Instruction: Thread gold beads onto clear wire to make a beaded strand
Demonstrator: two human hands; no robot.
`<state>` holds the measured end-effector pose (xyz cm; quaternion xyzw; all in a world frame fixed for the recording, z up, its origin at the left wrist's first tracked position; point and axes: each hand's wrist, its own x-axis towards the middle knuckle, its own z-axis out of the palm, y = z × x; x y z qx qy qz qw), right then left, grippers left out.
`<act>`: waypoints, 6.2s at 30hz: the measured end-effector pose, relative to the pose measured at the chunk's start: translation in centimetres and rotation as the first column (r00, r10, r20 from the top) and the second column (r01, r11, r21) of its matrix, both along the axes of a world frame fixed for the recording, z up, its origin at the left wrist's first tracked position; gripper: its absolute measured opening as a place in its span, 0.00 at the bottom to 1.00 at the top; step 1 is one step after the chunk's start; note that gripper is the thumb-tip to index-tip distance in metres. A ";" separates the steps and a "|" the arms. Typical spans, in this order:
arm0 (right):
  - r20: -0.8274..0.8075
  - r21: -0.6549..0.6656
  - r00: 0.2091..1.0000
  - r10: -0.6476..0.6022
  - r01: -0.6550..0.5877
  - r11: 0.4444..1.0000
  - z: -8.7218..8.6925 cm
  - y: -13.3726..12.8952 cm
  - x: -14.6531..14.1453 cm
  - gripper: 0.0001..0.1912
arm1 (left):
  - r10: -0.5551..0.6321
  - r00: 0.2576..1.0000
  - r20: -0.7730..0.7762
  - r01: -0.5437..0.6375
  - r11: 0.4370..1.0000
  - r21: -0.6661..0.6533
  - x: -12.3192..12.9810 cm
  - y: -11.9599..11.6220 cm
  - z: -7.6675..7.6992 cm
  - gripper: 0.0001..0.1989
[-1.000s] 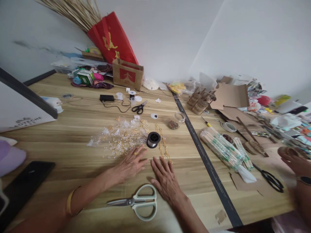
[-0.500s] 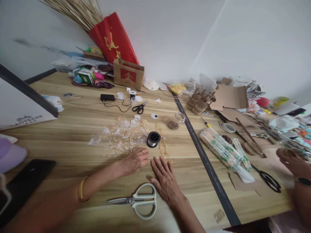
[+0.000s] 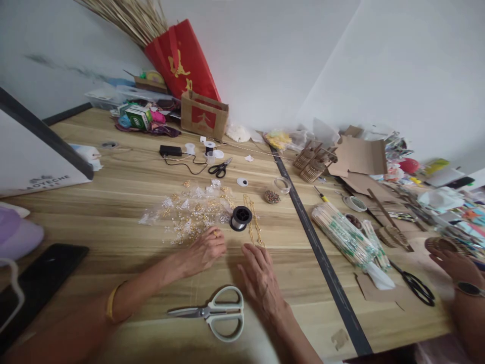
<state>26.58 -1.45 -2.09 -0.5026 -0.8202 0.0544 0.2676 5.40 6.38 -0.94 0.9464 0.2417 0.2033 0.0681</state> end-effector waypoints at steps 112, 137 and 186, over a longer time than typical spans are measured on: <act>-0.104 -0.102 0.930 0.351 -0.361 0.927 -1.9 3.4 -6.6 0.08 | 0.276 0.947 0.162 -0.201 0.907 -0.371 -4.4 -3.9 -2.2 0.09; -0.065 -0.052 0.942 0.328 -0.332 0.942 -2.2 3.4 -6.7 0.07 | 0.512 0.845 0.153 -0.315 0.709 -0.631 -4.1 -4.0 -1.6 0.10; -0.157 -0.061 0.930 0.332 -0.344 0.937 -2.2 2.9 -6.7 0.07 | 0.557 0.803 0.211 -0.247 0.634 -0.733 -3.7 -4.3 -1.6 0.08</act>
